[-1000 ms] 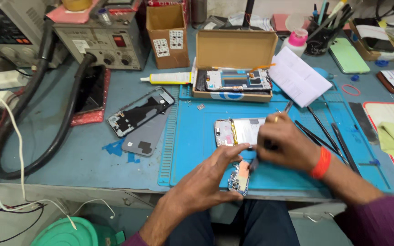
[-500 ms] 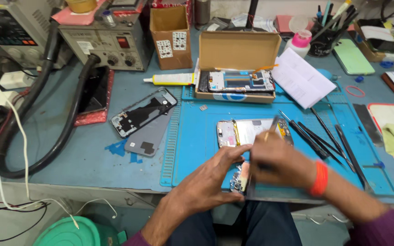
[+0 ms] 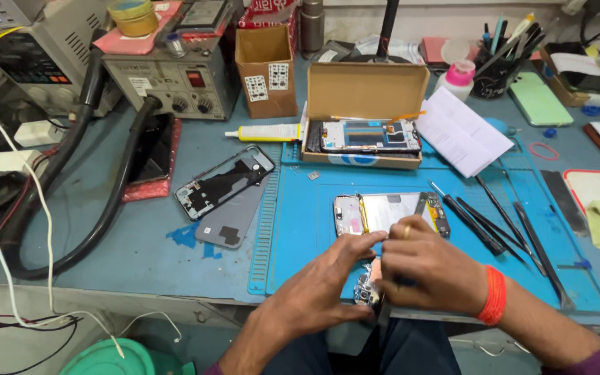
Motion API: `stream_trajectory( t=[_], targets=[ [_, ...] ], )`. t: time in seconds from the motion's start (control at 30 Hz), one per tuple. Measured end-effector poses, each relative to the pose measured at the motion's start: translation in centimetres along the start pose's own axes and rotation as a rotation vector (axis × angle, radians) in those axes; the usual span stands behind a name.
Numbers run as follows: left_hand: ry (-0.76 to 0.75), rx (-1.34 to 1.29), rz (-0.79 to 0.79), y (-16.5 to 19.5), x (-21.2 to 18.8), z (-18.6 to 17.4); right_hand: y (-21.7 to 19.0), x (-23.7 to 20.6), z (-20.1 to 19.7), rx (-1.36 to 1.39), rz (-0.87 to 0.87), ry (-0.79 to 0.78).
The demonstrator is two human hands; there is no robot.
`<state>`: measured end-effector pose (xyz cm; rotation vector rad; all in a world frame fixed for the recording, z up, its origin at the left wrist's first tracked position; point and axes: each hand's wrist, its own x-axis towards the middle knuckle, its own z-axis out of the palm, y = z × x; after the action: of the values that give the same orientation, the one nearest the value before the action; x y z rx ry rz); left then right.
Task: The person repairs a disassembled smartphone at a workbench. They handle the exposed motherboard, brush dust off the board with a soft brush, use tweezers on small components, and work on the phone body with its battery exposed, repositioning the board and pressing parts into place.
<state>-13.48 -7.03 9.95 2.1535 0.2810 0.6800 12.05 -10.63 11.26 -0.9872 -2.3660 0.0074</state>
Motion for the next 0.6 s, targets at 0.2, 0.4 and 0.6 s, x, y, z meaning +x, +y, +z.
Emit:
stream_trajectory(
  t=[0.2,0.4,0.6],
  targets=[
    [0.007,0.027,-0.013,-0.17,0.01,-0.07,-0.17,0.08,0.0,-0.008,0.115,0.005],
    [-0.002,-0.033,0.01,-0.29,0.15,-0.04,-0.27,0.3,-0.28,0.009,0.124,-0.021],
    [-0.001,-0.023,0.01,-0.39,0.13,0.02,-0.63,0.62,-0.37,0.041,-0.062,-0.02]
  ],
)
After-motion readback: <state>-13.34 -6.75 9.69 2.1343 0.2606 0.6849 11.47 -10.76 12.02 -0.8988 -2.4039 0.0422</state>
